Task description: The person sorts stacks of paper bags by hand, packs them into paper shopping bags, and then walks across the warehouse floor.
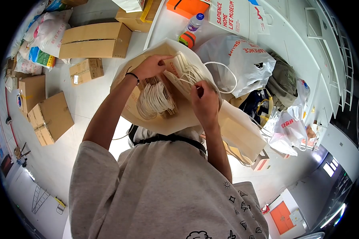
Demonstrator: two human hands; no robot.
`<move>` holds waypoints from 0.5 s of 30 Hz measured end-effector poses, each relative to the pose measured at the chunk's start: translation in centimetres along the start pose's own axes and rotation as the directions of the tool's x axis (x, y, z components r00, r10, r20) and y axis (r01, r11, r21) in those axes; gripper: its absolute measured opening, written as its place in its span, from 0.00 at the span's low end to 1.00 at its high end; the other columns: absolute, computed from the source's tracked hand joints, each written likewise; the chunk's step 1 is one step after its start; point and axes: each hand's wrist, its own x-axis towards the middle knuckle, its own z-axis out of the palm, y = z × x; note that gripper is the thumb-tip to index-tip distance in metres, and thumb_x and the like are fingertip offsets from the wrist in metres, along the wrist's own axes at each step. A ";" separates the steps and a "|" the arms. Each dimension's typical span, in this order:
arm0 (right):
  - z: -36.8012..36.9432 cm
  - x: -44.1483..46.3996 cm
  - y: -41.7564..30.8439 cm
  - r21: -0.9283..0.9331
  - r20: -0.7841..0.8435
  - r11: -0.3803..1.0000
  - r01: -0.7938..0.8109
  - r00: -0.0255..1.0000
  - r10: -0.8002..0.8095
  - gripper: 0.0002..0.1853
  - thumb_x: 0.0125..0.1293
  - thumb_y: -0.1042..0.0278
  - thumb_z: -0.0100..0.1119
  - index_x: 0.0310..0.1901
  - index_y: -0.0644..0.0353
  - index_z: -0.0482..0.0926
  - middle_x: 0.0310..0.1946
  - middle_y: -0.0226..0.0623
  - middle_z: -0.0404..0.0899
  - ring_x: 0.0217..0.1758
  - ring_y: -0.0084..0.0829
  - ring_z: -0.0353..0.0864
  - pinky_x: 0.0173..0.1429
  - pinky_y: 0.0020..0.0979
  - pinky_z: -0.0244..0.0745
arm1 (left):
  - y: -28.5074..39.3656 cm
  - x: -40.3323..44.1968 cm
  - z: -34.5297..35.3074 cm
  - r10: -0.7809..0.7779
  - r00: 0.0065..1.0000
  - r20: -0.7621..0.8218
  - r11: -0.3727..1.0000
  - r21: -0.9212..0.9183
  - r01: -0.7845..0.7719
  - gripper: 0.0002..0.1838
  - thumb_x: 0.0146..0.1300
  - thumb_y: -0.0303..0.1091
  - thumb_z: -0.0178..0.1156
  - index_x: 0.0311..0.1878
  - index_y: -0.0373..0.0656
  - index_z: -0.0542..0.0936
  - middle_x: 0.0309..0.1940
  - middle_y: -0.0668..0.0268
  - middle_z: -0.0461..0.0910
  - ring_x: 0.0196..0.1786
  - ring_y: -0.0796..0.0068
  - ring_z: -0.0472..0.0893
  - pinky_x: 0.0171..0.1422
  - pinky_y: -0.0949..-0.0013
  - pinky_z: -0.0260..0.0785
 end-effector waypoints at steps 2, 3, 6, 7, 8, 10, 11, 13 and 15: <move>0.0 0.1 0.0 0.002 0.001 1.000 -0.005 1.000 0.005 0.06 0.70 0.68 0.63 0.39 0.61 0.81 0.26 0.45 0.85 0.29 0.47 0.86 0.37 0.43 0.78 | 0.7 0.0 -0.4 -0.095 0.992 0.088 0.995 0.050 0.091 0.33 0.65 0.24 0.58 0.76 0.52 0.75 0.31 0.69 0.78 0.35 0.80 0.77 0.45 0.72 0.74; 0.1 0.1 0.1 0.004 0.001 1.000 -0.009 1.000 0.009 0.06 0.70 0.68 0.63 0.39 0.61 0.81 0.26 0.45 0.85 0.29 0.47 0.85 0.37 0.43 0.78 | 0.8 -0.1 -0.4 -0.095 0.992 0.088 0.995 0.050 0.091 0.33 0.65 0.24 0.58 0.76 0.52 0.75 0.31 0.69 0.78 0.35 0.80 0.77 0.45 0.72 0.74; 0.2 0.1 0.2 0.018 -0.002 1.000 -0.002 1.000 0.002 0.06 0.70 0.68 0.63 0.38 0.61 0.81 0.26 0.45 0.85 0.29 0.47 0.85 0.38 0.43 0.78 | 0.7 -0.3 -0.3 -0.068 0.997 0.040 0.997 0.035 0.067 0.28 0.65 0.24 0.58 0.70 0.48 0.81 0.35 0.68 0.81 0.37 0.78 0.79 0.49 0.72 0.75; 0.2 0.0 0.2 0.018 -0.002 1.000 -0.002 1.000 0.002 0.06 0.70 0.68 0.63 0.38 0.61 0.81 0.26 0.45 0.85 0.29 0.47 0.85 0.38 0.43 0.78 | 0.5 -0.4 -0.2 -0.056 0.998 -0.012 0.998 0.039 0.057 0.24 0.66 0.21 0.58 0.65 0.44 0.82 0.36 0.67 0.82 0.40 0.78 0.79 0.52 0.71 0.75; 0.2 0.0 0.3 0.023 -0.004 1.000 0.000 1.000 0.000 0.06 0.70 0.68 0.63 0.38 0.61 0.81 0.26 0.45 0.85 0.28 0.47 0.85 0.38 0.43 0.78 | 0.3 -0.4 -0.1 -0.044 0.997 -0.065 0.998 0.044 0.047 0.20 0.66 0.19 0.58 0.60 0.40 0.83 0.38 0.67 0.83 0.44 0.78 0.80 0.56 0.71 0.75; 0.2 0.0 0.3 0.029 -0.006 1.000 0.001 1.000 -0.001 0.06 0.70 0.68 0.63 0.38 0.61 0.81 0.26 0.45 0.84 0.28 0.47 0.85 0.38 0.43 0.78 | -0.2 -0.5 -0.3 0.023 0.997 -0.076 1.000 0.021 -0.021 0.15 0.67 0.23 0.58 0.56 0.38 0.84 0.38 0.65 0.84 0.42 0.77 0.81 0.54 0.70 0.75; 0.2 0.0 0.3 0.028 -0.001 1.000 -0.003 1.000 0.003 0.06 0.70 0.68 0.63 0.38 0.61 0.81 0.26 0.45 0.84 0.28 0.47 0.85 0.38 0.43 0.78 | -0.6 -0.5 -0.3 0.090 0.992 -0.089 0.996 -0.002 -0.091 0.12 0.67 0.26 0.59 0.51 0.36 0.84 0.38 0.63 0.86 0.41 0.76 0.82 0.53 0.70 0.76; 0.2 -0.1 0.2 0.028 0.004 1.000 -0.007 1.000 0.007 0.06 0.70 0.68 0.63 0.38 0.61 0.80 0.26 0.45 0.84 0.28 0.47 0.85 0.38 0.43 0.78 | -0.9 -0.2 -0.4 0.069 0.995 -0.076 0.998 0.013 -0.068 0.11 0.68 0.27 0.59 0.50 0.35 0.84 0.36 0.63 0.85 0.40 0.76 0.82 0.52 0.70 0.76; 0.1 0.0 0.1 0.030 0.001 1.000 -0.009 1.000 0.009 0.06 0.70 0.68 0.63 0.38 0.61 0.80 0.26 0.46 0.84 0.28 0.47 0.85 0.38 0.43 0.78 | -1.0 0.0 -0.3 0.049 0.997 -0.063 0.999 0.028 -0.047 0.11 0.70 0.29 0.58 0.49 0.34 0.83 0.35 0.63 0.85 0.40 0.76 0.82 0.51 0.70 0.76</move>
